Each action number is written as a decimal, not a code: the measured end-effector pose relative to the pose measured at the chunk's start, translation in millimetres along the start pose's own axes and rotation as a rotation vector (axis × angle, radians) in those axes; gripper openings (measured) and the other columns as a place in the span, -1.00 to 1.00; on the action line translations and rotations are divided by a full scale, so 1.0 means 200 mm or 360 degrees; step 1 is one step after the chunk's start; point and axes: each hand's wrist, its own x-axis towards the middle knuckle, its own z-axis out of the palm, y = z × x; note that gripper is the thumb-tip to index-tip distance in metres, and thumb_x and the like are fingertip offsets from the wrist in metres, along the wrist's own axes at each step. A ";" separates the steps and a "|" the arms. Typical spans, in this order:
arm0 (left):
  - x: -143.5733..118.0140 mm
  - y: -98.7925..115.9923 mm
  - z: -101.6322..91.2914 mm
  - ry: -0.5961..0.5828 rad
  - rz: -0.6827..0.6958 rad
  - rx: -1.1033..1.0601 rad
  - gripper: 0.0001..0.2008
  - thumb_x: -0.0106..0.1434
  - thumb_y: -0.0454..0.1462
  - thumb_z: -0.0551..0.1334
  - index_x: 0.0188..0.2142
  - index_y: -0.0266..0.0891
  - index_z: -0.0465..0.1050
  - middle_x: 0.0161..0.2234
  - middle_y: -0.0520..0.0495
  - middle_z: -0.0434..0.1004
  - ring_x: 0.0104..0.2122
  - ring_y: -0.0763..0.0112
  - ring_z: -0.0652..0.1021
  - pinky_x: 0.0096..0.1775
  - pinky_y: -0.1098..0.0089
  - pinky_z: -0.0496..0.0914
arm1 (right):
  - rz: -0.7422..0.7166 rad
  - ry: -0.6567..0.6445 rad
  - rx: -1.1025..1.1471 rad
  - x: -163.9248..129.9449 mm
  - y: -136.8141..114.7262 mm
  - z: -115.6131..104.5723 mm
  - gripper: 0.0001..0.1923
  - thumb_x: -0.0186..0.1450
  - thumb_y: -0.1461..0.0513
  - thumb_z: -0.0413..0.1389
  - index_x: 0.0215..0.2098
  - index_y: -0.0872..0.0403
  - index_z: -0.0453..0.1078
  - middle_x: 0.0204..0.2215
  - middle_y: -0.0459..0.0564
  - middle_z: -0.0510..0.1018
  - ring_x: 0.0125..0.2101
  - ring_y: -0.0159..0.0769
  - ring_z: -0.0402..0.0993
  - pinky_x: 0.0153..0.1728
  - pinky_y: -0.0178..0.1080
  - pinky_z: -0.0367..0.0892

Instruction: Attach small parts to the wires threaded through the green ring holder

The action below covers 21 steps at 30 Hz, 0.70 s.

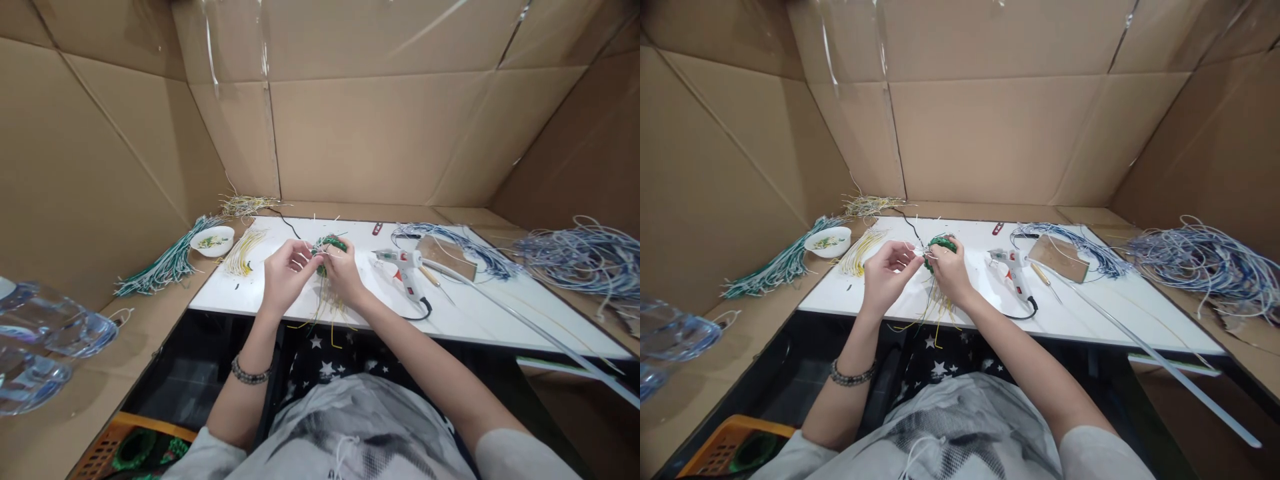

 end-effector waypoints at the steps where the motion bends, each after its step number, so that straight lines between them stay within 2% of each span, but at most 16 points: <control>1: 0.00 0.00 0.01 0.0039 0.0007 -0.0007 -0.81 0.17 -0.25 0.47 -0.28 -0.12 0.50 -0.30 -0.01 0.59 -0.36 0.36 0.55 -0.28 0.37 0.44 | -0.0002 0.0008 0.0003 0.00 0.00 0.00 -0.76 0.41 0.25 0.00 -0.44 -0.07 0.28 -0.44 -0.07 0.53 -0.28 -0.12 0.49 0.29 0.22 0.12; 5: -0.01 -0.01 0.00 0.0080 -0.0021 0.0016 -0.90 0.21 -0.23 0.43 -0.33 -0.12 0.54 -0.35 -0.04 0.61 -0.34 0.28 0.57 -0.22 0.29 0.47 | 0.0020 0.0016 0.0053 0.00 -0.02 0.00 -0.75 0.40 0.27 0.03 -0.46 -0.06 0.28 -0.48 -0.10 0.49 -0.35 -0.17 0.47 0.30 0.21 0.09; 9: 0.03 -0.03 -0.08 -0.0105 0.0018 0.0249 -0.88 0.27 -0.19 0.36 -0.40 -0.13 0.57 -0.36 -0.06 0.64 -0.34 0.27 0.58 -0.28 0.32 0.44 | 0.0038 0.0032 0.0093 0.00 -0.01 0.00 -0.77 0.38 0.26 0.06 -0.45 -0.06 0.29 -0.52 -0.14 0.45 -0.39 -0.21 0.43 0.32 0.17 0.07; 11: 0.07 -0.06 -0.17 -0.0180 0.0010 0.0413 -0.90 0.27 -0.18 0.35 -0.35 -0.13 0.60 -0.30 -0.07 0.67 -0.30 0.24 0.60 -0.28 0.33 0.43 | 0.0019 0.0029 0.0096 0.00 -0.01 0.00 -0.79 0.37 0.25 0.05 -0.44 -0.06 0.29 -0.52 -0.14 0.43 -0.39 -0.20 0.43 0.33 0.19 0.06; 12: 0.10 -0.08 -0.22 -0.0158 0.0002 0.0524 -0.90 0.27 -0.18 0.35 -0.31 -0.13 0.61 -0.23 -0.09 0.68 -0.27 0.22 0.61 -0.27 0.33 0.44 | 0.0004 0.0022 0.0098 0.00 -0.01 0.01 -0.79 0.37 0.24 0.04 -0.44 -0.07 0.29 -0.52 -0.13 0.43 -0.39 -0.19 0.43 0.34 0.21 0.05; 14: 0.16 -0.13 -0.34 0.0037 0.0007 0.0893 -0.84 0.33 -0.18 0.27 -0.20 -0.16 0.61 -0.10 -0.15 0.67 -0.23 0.19 0.62 -0.18 0.28 0.45 | -0.0013 0.0017 0.0112 0.00 -0.01 0.01 -0.79 0.38 0.22 0.03 -0.45 -0.08 0.29 -0.52 -0.12 0.42 -0.38 -0.17 0.44 0.34 0.25 0.06; 16: 0.22 -0.19 -0.47 0.0316 -0.0083 0.1378 -0.76 0.35 -0.22 0.22 -0.06 -0.16 0.59 0.05 -0.22 0.63 -0.11 0.07 0.62 -0.09 0.20 0.43 | 0.0003 0.0021 0.0125 0.00 -0.01 0.01 -0.76 0.39 0.18 0.03 -0.46 -0.10 0.29 -0.54 -0.12 0.42 -0.40 -0.15 0.44 0.34 0.27 0.06; 17: 0.25 -0.22 -0.53 0.0370 -0.0157 0.1557 -0.73 0.34 -0.25 0.21 -0.01 -0.16 0.59 0.10 -0.25 0.61 -0.03 0.00 0.60 -0.07 0.18 0.42 | 0.0020 0.0025 0.0130 0.00 -0.02 0.01 -0.75 0.40 0.15 0.03 -0.46 -0.11 0.29 -0.55 -0.12 0.43 -0.41 -0.15 0.44 0.35 0.27 0.06; 18: 0.27 -0.25 -0.59 0.0376 -0.0241 0.1679 -0.71 0.32 -0.27 0.21 0.00 -0.17 0.59 0.09 -0.26 0.62 0.00 -0.04 0.59 -0.06 0.16 0.41 | 0.0036 0.0029 0.0135 0.00 -0.02 0.01 -0.74 0.41 0.13 0.04 -0.46 -0.12 0.29 -0.55 -0.12 0.43 -0.41 -0.14 0.43 0.35 0.26 0.07; 20: 0.29 -0.31 -0.68 0.0299 -0.0430 0.1787 -0.74 0.27 -0.24 0.26 -0.07 -0.18 0.64 -0.06 -0.26 0.69 -0.03 -0.10 0.60 -0.11 0.16 0.42 | 0.0050 0.0034 0.0147 0.01 -0.03 0.01 -0.72 0.42 0.10 0.05 -0.47 -0.13 0.29 -0.56 -0.12 0.44 -0.42 -0.14 0.43 0.35 0.25 0.08; 21: 0.30 -0.33 -0.71 0.0294 -0.0446 0.1803 -0.74 0.27 -0.25 0.27 -0.09 -0.16 0.65 -0.11 -0.24 0.70 -0.06 -0.10 0.61 -0.14 0.17 0.43 | 0.0050 0.0037 0.0156 0.01 -0.03 0.00 -0.71 0.42 0.10 0.05 -0.48 -0.13 0.29 -0.56 -0.12 0.45 -0.42 -0.15 0.44 0.34 0.24 0.09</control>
